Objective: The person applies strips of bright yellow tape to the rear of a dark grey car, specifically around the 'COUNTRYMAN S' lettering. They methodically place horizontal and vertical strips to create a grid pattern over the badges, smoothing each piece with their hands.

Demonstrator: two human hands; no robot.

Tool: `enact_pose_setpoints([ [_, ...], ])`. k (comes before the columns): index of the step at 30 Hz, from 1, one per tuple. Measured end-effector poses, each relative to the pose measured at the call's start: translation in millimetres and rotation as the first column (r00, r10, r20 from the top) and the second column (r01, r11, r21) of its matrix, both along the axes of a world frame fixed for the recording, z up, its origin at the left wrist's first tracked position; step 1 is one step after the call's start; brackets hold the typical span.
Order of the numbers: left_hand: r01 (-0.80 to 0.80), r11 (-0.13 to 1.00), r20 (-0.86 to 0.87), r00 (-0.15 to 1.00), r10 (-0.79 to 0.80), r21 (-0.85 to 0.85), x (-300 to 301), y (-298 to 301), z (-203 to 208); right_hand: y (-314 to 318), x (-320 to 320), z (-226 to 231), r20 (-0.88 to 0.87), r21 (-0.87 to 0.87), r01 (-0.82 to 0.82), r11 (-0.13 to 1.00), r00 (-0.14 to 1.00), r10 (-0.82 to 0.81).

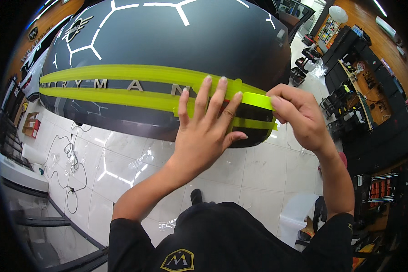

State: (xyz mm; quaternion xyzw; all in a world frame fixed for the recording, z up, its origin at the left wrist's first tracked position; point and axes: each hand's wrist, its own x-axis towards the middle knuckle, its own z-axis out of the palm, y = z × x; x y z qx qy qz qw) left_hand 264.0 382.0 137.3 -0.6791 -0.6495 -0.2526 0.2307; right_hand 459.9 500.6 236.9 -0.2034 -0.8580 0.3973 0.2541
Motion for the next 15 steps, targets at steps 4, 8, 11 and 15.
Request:
enact_pose_setpoints([
  [4,-0.029,1.000,-0.008,1.000,0.029,0.000,2.8,-1.1,-2.7,-13.5,-11.0,12.5,0.117,0.136,0.054,0.989,0.991,-0.070],
  [8,-0.087,0.996,-0.026,0.996,0.087,-0.008,6.2,-3.9,-4.7,-12.7,-9.3,24.6,0.234,0.266,0.041,0.963,0.966,-0.106],
  [11,-0.104,0.995,-0.040,0.994,0.104,-0.004,12.7,-1.7,-3.6,2.0,-3.2,19.8,0.226,0.543,0.122,0.831,0.932,-0.284],
  [15,-0.096,0.995,-0.067,0.993,0.098,0.042,11.6,1.5,-6.1,2.2,1.6,18.7,0.350,0.623,0.218,0.751,0.781,-0.517],
])
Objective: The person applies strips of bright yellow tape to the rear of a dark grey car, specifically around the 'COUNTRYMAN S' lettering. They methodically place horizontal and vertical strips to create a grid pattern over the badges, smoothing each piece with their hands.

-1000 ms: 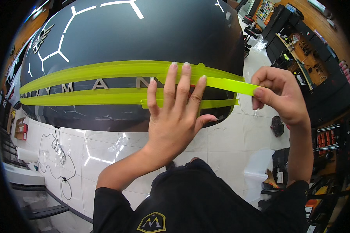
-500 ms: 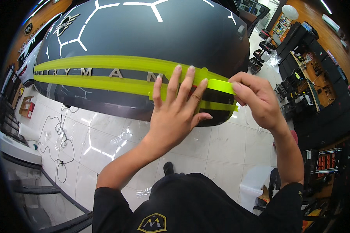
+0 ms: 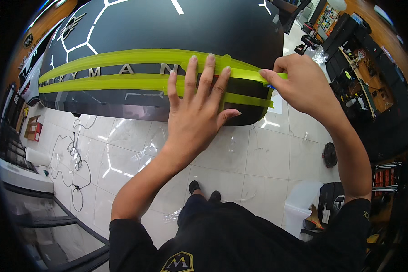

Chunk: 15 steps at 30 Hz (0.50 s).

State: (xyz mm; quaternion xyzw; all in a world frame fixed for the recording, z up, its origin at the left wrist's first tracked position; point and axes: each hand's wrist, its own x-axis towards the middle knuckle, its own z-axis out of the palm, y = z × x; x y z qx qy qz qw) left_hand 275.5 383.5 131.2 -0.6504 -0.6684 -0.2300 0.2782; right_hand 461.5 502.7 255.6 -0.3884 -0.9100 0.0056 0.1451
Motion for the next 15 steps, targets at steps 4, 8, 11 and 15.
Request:
enact_pose_setpoints([
  [4,-0.004,0.998,0.024,1.000,0.005,-0.058,1.6,-2.8,4.7,11.6,20.1,-16.1,-0.033,0.063,0.059,0.996,0.998,-0.057],
  [8,0.001,0.995,0.024,1.000,0.001,-0.100,-1.4,-5.4,7.0,21.8,39.4,-22.4,-0.195,-0.073,-0.055,0.996,0.980,0.040],
  [11,-0.002,0.990,0.019,1.000,0.005,-0.138,-2.9,-4.6,5.5,22.7,54.7,-29.1,-0.301,-0.203,-0.098,0.974,0.953,0.033],
  [15,-0.020,0.984,0.000,1.000,0.021,-0.178,-4.7,-6.0,7.8,22.7,62.3,-46.5,-0.370,-0.229,-0.117,0.967,0.929,0.024],
])
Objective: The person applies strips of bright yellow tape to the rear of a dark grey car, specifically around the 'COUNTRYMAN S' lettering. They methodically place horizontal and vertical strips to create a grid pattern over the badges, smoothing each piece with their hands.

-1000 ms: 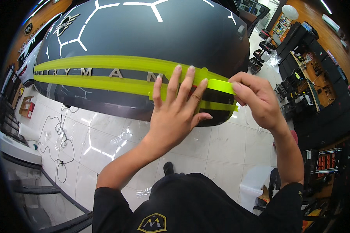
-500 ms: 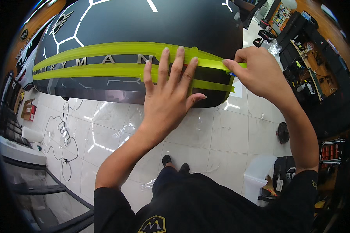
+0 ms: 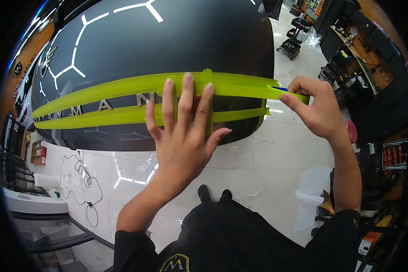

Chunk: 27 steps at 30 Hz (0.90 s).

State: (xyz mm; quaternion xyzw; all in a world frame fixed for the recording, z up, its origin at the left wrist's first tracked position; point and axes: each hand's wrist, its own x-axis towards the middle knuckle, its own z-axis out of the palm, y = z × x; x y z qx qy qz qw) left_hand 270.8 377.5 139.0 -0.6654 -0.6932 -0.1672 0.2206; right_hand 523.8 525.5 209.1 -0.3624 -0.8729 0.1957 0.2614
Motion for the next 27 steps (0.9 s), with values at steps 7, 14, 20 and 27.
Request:
enact_pose_setpoints([
  [7,-0.065,0.996,-0.058,0.996,0.062,-0.056,-0.7,-0.2,0.3,15.4,16.0,-10.9,0.080,0.170,-0.040,0.985,0.996,0.026],
  [14,-0.080,0.993,-0.125,0.990,0.069,-0.083,-6.4,0.9,-1.6,38.4,19.3,-33.4,-0.032,-0.068,-0.031,0.997,0.999,0.028],
  [20,-0.115,0.990,-0.208,0.973,0.096,-0.084,-16.8,-2.4,-6.4,51.4,9.8,-52.3,-0.122,-0.170,-0.086,0.982,0.990,0.066],
  [27,-0.114,0.990,-0.217,0.972,0.096,-0.077,-19.3,0.1,-13.0,15.5,27.9,-37.1,-0.037,0.121,0.000,0.993,0.999,0.004],
])
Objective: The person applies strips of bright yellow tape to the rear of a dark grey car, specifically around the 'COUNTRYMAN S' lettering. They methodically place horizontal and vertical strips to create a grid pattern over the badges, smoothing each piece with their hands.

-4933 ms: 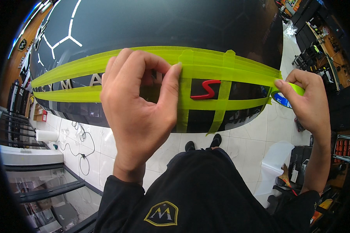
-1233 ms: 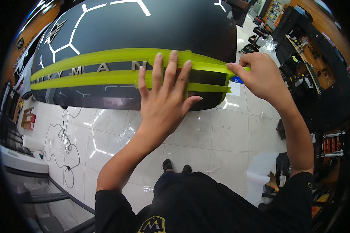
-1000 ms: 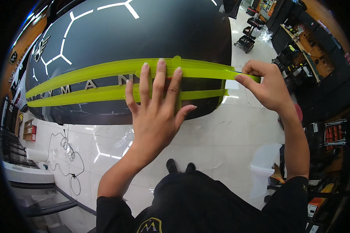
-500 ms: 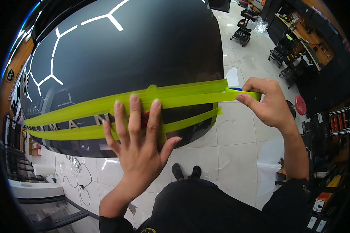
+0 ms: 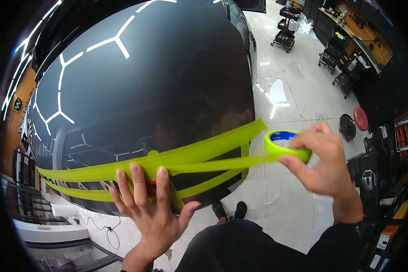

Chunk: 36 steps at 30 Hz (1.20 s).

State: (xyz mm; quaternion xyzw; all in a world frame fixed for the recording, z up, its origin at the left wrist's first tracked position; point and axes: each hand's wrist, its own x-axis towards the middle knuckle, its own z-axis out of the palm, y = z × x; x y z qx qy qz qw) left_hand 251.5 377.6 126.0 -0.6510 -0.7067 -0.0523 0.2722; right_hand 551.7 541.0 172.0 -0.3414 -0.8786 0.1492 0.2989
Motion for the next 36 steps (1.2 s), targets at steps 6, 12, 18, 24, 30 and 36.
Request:
enact_pose_setpoints([
  [6,-0.005,1.000,0.000,1.000,0.005,-0.016,-6.0,-7.7,-1.8,-10.1,7.8,20.9,0.072,0.036,-0.051,0.998,0.996,0.048],
  [12,0.044,0.999,0.021,0.999,-0.043,-0.017,-1.1,-2.5,0.7,9.5,-4.7,3.3,-0.017,0.027,0.139,0.990,0.990,-0.139],
  [18,0.007,0.999,0.025,1.000,-0.006,-0.035,0.4,-7.4,3.0,31.1,-7.7,-3.1,-0.054,-0.248,0.075,0.966,0.994,-0.092],
  [24,-0.016,0.999,0.001,1.000,0.016,-0.048,-0.7,-5.8,2.3,46.4,-10.5,-12.5,-0.053,-0.408,0.031,0.913,0.997,-0.057],
  [30,-0.019,0.999,-0.005,1.000,0.019,-0.031,-4.3,-6.7,0.0,53.1,-16.7,-18.5,-0.024,-0.451,0.018,0.892,0.999,-0.033],
  [36,-0.013,0.999,0.022,1.000,0.014,-0.030,-6.4,-8.3,-3.7,56.0,-22.0,-25.9,-0.018,-0.442,0.009,0.897,1.000,-0.019],
])
